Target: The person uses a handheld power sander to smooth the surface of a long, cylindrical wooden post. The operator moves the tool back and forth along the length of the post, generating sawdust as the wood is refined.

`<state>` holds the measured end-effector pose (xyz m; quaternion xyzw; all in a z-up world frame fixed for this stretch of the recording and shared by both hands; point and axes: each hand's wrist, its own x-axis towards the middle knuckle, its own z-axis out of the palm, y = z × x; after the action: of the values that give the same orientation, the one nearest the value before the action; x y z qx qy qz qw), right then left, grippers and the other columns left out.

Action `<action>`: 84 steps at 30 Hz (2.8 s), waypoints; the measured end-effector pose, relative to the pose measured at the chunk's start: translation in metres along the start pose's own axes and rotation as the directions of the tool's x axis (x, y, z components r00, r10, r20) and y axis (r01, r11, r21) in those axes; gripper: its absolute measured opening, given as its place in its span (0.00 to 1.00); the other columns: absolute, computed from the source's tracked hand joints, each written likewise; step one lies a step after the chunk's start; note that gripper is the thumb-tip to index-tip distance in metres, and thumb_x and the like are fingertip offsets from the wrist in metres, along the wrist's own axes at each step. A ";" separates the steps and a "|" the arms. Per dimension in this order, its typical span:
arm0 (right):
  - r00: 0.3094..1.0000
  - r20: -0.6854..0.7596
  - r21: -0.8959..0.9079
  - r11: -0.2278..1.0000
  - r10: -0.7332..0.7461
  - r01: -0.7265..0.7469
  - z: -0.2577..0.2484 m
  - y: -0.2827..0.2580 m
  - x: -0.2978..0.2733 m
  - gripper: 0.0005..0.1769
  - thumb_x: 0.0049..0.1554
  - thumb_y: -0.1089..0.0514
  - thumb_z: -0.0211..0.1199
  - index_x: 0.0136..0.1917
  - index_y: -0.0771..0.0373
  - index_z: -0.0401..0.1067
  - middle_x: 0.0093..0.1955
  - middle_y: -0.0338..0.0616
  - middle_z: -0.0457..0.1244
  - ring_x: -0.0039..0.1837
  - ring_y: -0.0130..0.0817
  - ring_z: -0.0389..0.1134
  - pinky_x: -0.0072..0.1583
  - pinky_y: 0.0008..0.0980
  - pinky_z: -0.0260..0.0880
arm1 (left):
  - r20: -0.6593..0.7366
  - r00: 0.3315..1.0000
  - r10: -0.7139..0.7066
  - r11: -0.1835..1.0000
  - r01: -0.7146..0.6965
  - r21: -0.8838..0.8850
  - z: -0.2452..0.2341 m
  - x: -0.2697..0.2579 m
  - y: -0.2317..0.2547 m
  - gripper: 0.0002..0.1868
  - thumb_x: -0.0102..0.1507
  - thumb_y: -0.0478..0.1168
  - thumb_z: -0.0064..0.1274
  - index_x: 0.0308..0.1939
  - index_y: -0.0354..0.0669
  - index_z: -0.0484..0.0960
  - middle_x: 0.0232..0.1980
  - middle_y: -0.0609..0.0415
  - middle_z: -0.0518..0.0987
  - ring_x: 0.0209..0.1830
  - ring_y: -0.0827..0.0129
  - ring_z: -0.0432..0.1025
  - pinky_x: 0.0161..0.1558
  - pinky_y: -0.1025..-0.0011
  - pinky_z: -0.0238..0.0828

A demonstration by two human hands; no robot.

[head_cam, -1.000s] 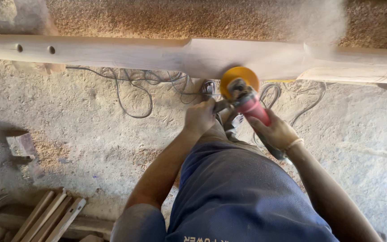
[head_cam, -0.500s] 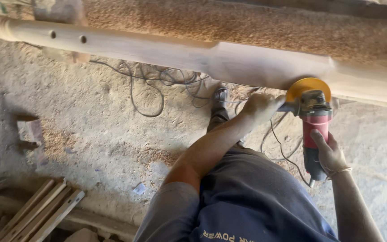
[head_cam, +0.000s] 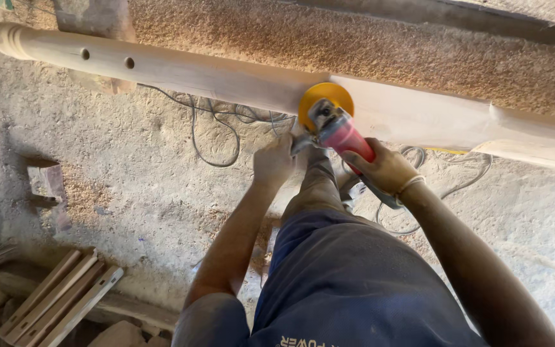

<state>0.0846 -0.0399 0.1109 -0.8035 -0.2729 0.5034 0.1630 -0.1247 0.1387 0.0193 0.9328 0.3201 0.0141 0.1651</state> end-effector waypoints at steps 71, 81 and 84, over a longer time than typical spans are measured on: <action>0.929 -0.135 0.521 0.822 0.345 -0.230 -0.098 0.311 -0.127 0.42 0.47 0.47 0.73 0.69 0.66 0.63 0.51 0.55 0.70 0.46 0.42 0.73 0.51 0.41 0.77 | 0.125 0.787 0.605 0.795 -0.605 -0.040 0.104 0.057 0.319 0.08 0.60 0.37 0.54 0.42 0.43 0.74 0.27 0.53 0.78 0.22 0.65 0.74 0.21 0.62 0.69; 0.988 -0.021 0.510 0.852 0.152 -0.121 -0.156 0.297 -0.080 0.45 0.47 0.49 0.74 0.71 0.66 0.61 0.48 0.55 0.69 0.42 0.39 0.72 0.47 0.41 0.79 | 0.063 0.888 0.455 0.867 -0.458 0.198 0.080 0.070 0.319 0.13 0.63 0.46 0.59 0.45 0.43 0.75 0.27 0.52 0.79 0.17 0.71 0.71 0.17 0.70 0.67; 0.984 0.011 0.543 0.825 0.178 -0.155 -0.160 0.287 -0.077 0.47 0.46 0.48 0.73 0.73 0.63 0.58 0.48 0.54 0.69 0.41 0.40 0.72 0.46 0.41 0.79 | 0.084 0.904 0.419 0.871 -0.426 0.246 0.083 0.078 0.317 0.13 0.62 0.45 0.59 0.45 0.45 0.75 0.28 0.53 0.79 0.17 0.71 0.71 0.18 0.70 0.68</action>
<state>0.2802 -0.3129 0.0823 -0.7554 -0.0451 0.5559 0.3440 0.1361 -0.0737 0.0354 0.9936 0.1053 -0.0050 0.0392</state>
